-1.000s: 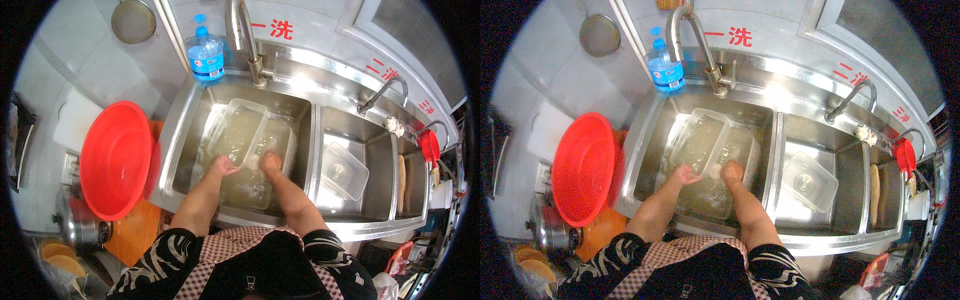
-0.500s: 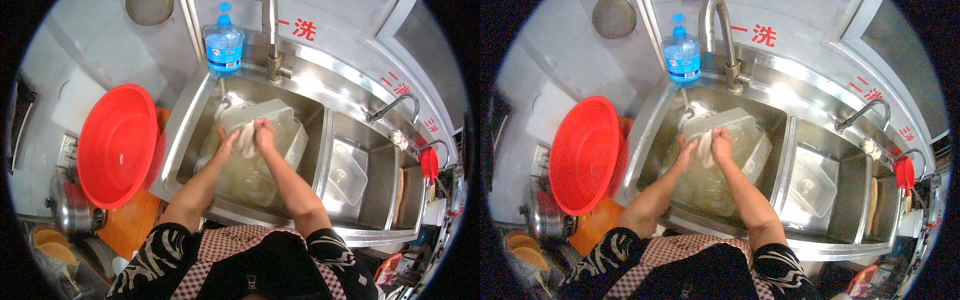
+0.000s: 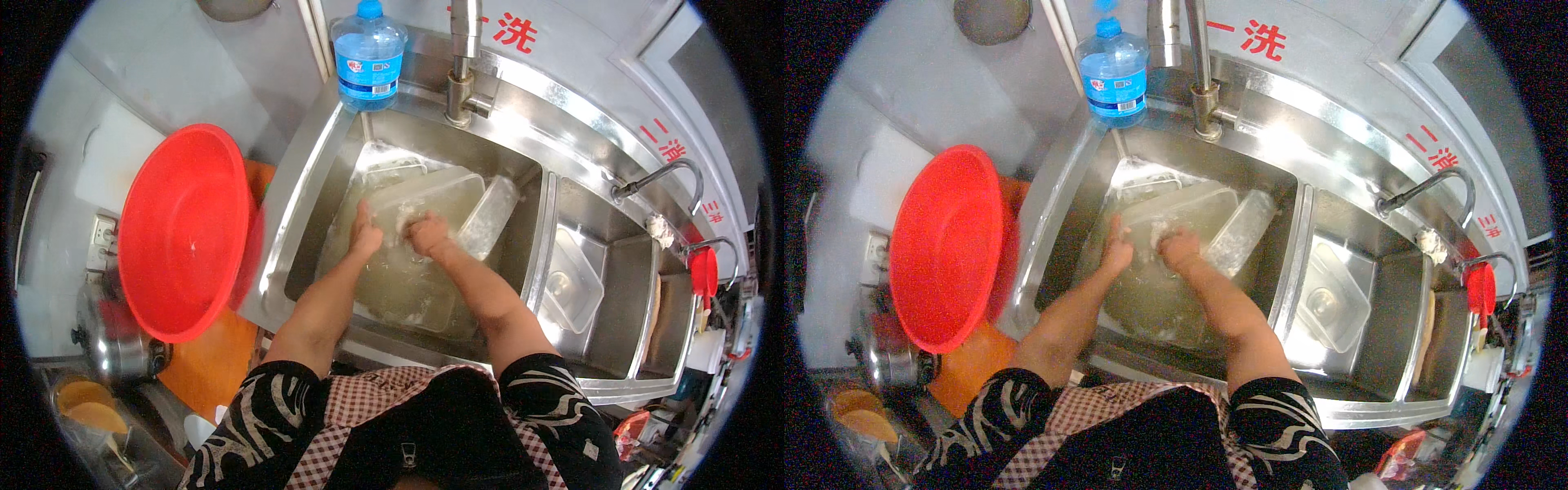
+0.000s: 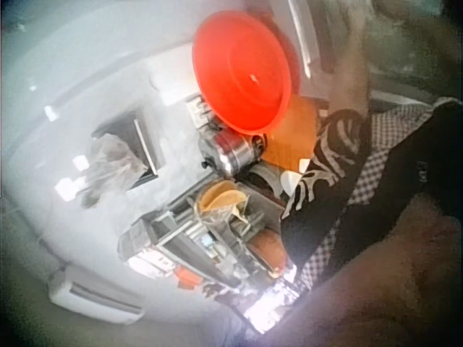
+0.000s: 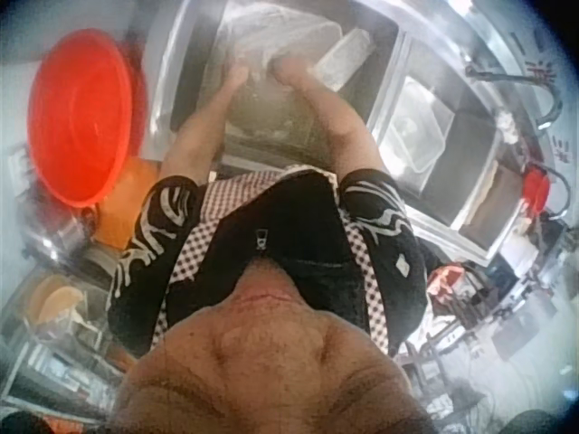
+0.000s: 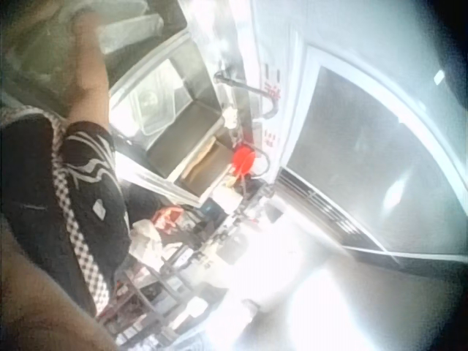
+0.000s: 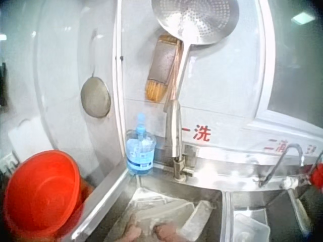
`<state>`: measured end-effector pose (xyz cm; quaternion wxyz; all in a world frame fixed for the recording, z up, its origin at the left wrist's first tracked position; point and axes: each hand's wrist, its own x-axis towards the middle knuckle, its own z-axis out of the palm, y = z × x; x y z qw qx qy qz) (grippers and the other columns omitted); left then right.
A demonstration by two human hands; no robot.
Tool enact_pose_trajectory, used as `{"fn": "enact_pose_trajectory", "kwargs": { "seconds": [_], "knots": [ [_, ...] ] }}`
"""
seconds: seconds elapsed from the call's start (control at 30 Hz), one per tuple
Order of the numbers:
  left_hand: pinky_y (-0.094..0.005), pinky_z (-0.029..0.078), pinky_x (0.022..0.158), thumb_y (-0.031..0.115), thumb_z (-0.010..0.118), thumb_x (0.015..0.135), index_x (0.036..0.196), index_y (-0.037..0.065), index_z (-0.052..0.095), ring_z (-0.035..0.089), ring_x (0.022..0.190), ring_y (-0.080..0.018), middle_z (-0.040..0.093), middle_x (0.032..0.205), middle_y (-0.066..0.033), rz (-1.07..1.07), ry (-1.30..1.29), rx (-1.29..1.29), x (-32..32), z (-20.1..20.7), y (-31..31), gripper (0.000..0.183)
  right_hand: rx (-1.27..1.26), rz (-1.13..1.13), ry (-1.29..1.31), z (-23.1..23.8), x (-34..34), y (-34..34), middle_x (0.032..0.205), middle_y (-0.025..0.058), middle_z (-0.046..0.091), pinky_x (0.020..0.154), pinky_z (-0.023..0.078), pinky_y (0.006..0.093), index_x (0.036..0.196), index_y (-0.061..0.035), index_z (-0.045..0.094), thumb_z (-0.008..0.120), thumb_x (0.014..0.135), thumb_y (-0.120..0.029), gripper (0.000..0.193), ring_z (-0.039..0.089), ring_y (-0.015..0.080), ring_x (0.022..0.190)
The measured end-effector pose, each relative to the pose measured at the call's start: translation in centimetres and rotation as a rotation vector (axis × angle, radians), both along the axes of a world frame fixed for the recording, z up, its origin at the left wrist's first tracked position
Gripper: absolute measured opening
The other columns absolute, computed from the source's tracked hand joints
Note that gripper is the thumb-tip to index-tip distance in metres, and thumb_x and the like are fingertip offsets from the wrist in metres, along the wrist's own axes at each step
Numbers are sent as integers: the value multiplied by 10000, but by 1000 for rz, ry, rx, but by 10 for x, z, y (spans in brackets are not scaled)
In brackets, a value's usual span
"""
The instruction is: The person washes a bundle of black and orange chopsticks in a pink colander under running water, then places them into a red basin. They proceed to wash several clear plastic containers and lids in a stainless steel sink using a white cloth and water.
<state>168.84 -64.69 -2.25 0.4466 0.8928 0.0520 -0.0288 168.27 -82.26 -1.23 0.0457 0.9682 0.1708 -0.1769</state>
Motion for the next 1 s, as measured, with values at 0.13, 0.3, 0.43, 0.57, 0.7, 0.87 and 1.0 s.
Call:
{"fn": "enact_pose_trajectory", "kwargs": {
  "seconds": [0.13,0.3,0.43,0.57,0.7,0.87,1.0],
  "knots": [
    [-379,403,926,-16,492,723,1397,59,237,516,1106,-378,519,1216,-231,3,-165,31,5,-8,12,725,-75,-31,-12,46,4,-44,1162,-55,589,837,444,395,1082,-382,629,606,775,-317,315,514,235,1072],
    [-381,407,940,-49,502,698,1406,59,218,492,1141,-383,460,1299,-224,-64,-167,24,14,43,8,770,388,-517,384,34,43,-84,1122,102,618,849,456,388,1121,-105,619,566,801,-386,429,587,280,1014],
    [-383,413,935,-61,506,704,1417,100,201,486,1158,-366,432,1330,-211,-88,-287,85,4,41,4,792,-155,-269,2,14,4,-33,1187,71,583,905,354,529,1139,-142,613,475,848,-381,401,541,278,1091],
    [-391,406,945,-44,524,720,1421,124,194,481,1171,-356,438,1321,-218,-33,-239,-53,8,13,16,792,450,-445,28,-24,10,-27,981,100,646,808,437,428,1030,-97,629,588,780,-366,369,590,274,896],
    [-407,417,928,-1,543,734,1422,140,176,502,1139,-366,486,1269,-219,6,12,-102,-2,33,-1,793,1046,-749,-167,-21,3,2,781,133,646,703,468,355,961,-56,615,647,751,-299,324,580,273,736],
    [-423,435,894,67,550,752,1426,170,151,536,1078,-382,534,1200,-229,-15,-55,-97,1,-2,-12,790,725,-292,-288,0,-11,51,908,112,652,743,419,411,940,-99,633,612,742,-261,257,606,274,875],
    [-432,428,899,82,534,765,1423,174,153,539,1066,-391,535,1188,-246,-28,-37,-60,-3,-4,-14,766,362,-33,-198,-13,-15,42,994,55,654,818,339,434,965,-168,638,585,736,-274,258,591,192,965]
  ]
}}
